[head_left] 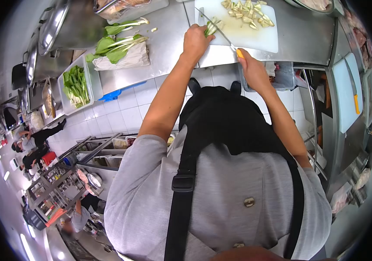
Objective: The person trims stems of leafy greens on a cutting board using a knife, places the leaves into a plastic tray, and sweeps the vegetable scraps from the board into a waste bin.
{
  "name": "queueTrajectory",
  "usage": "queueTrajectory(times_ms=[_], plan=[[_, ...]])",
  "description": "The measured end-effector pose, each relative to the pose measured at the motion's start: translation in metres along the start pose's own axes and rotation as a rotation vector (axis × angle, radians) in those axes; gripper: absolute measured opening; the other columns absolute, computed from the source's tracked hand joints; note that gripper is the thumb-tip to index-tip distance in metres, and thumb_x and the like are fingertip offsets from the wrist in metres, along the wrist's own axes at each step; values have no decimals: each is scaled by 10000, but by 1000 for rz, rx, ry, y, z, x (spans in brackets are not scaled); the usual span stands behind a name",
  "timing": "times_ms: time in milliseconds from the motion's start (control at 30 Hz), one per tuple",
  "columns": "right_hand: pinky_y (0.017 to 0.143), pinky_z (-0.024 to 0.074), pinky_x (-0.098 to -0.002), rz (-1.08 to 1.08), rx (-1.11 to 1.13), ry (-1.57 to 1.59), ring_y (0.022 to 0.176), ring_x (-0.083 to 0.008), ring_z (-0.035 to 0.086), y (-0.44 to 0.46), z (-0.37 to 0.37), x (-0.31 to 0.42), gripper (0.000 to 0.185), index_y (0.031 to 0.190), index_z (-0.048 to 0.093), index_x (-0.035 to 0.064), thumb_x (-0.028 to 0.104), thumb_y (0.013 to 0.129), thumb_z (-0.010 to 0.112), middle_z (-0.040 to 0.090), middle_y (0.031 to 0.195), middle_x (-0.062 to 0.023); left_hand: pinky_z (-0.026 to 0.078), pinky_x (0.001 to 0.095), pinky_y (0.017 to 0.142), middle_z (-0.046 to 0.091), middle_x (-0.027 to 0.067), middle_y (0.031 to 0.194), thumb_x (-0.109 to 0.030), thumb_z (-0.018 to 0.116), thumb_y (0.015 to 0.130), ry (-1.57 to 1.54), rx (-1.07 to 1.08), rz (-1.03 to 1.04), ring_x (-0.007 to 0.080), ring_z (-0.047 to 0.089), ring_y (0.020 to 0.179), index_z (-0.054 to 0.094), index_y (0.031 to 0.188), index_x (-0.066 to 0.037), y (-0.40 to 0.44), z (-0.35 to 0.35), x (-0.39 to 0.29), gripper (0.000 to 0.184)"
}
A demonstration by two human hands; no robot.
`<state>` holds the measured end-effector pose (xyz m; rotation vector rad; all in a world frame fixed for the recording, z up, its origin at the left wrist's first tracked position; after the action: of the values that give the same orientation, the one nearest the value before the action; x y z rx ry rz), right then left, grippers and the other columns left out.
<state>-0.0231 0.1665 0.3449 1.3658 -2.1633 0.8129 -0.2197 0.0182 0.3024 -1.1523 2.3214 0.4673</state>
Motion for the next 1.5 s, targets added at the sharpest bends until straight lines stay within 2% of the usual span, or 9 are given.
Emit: queueTrajectory(times_ms=[167, 367, 567, 733, 1033, 1200, 1300, 1367, 1500], plan=[[901, 528, -465, -7, 42, 171, 1076, -425, 675, 31, -6, -43, 419, 1389, 602, 108, 352, 1077, 468, 685, 1207, -262, 531, 525, 877, 610, 261, 1115, -271, 724, 885, 281, -96, -124, 437, 582, 1039, 621, 1130, 37, -14, -2, -5, 407], [702, 525, -328, 86, 30, 252, 707, -151, 595, 33, -7, -74, 428, 1397, 604, 68, 340, 1084, 496, 705, 979, -89, 553, 526, 893, 686, 331, 1093, -113, 568, 918, -77, -39, -520, 453, 690, 994, 585, 1145, 48, -1, -23, 44, 280], [522, 418, -265, 56, 53, 306, 592, -82, 499, 33, -6, -78, 421, 1386, 606, 84, 358, 1096, 473, 560, 744, 0, 567, 418, 612, 641, 80, 860, -194, 640, 970, -1360, -744, -587, 236, 649, 696, 638, 1034, -33, -33, -182, 159, 173], [392, 322, -235, -3, 11, 347, 440, -57, 413, 48, 9, -116, 486, 1422, 576, 139, 475, 1092, 455, 526, 653, 5, 597, 487, 748, 653, 118, 898, -255, 562, 1011, -1559, -1491, -453, 285, 680, 812, 602, 1077, -44, -121, -332, 270, 225], [402, 333, -237, 114, 95, 388, 461, -50, 407, 42, -2, -99, 438, 1463, 516, 109, 363, 1109, 465, 489, 672, 19, 462, 690, 1026, 532, 187, 1463, -481, 528, 1013, -1826, -1828, -549, 423, 594, 1234, 468, 1438, -19, -202, -423, 409, 630], [395, 319, -230, 124, 91, 402, 472, -43, 407, 44, 2, -105, 421, 1452, 526, 115, 356, 1113, 464, 485, 687, 26, 400, 505, 1132, 561, 189, 1446, -388, 592, 1011, -1482, -1633, -444, 320, 554, 1294, 426, 1493, 35, -177, -407, 345, 662], [388, 311, -226, 137, 99, 369, 465, -41, 391, 34, -3, -98, 420, 1456, 518, 122, 360, 1116, 455, 491, 696, 31, 477, 258, 726, 663, 28, 1041, -209, 699, 950, -758, -1591, -512, 130, 589, 835, 622, 1264, -46, -142, -356, 321, 363], [381, 304, -226, 150, 97, 368, 457, -41, 381, 33, -2, -86, 421, 1459, 512, 127, 364, 1117, 451, 491, 699, 37, 528, 327, 913, 721, 114, 1106, -142, 666, 980, -595, -1264, -386, 184, 672, 997, 698, 1161, -1, -114, -325, 274, 232], [458, 353, -203, 207, 101, 369, 563, -36, 421, 30, -3, -89, 448, 1489, 499, 121, 366, 1115, 463, 578, 823, -1, 557, 335, 767, 741, 94, 993, -108, 721, 918, -410, -710, -113, 217, 695, 846, 732, 1099, -7, -55, -276, 203, 208]])
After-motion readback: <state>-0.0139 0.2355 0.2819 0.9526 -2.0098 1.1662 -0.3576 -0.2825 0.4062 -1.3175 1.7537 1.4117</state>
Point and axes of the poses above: each hand's wrist, its own y-axis towards the middle knuckle, its own z-axis out of the palm, x = y × z, the point moved 4 cm from there along y, towards the middle knuckle
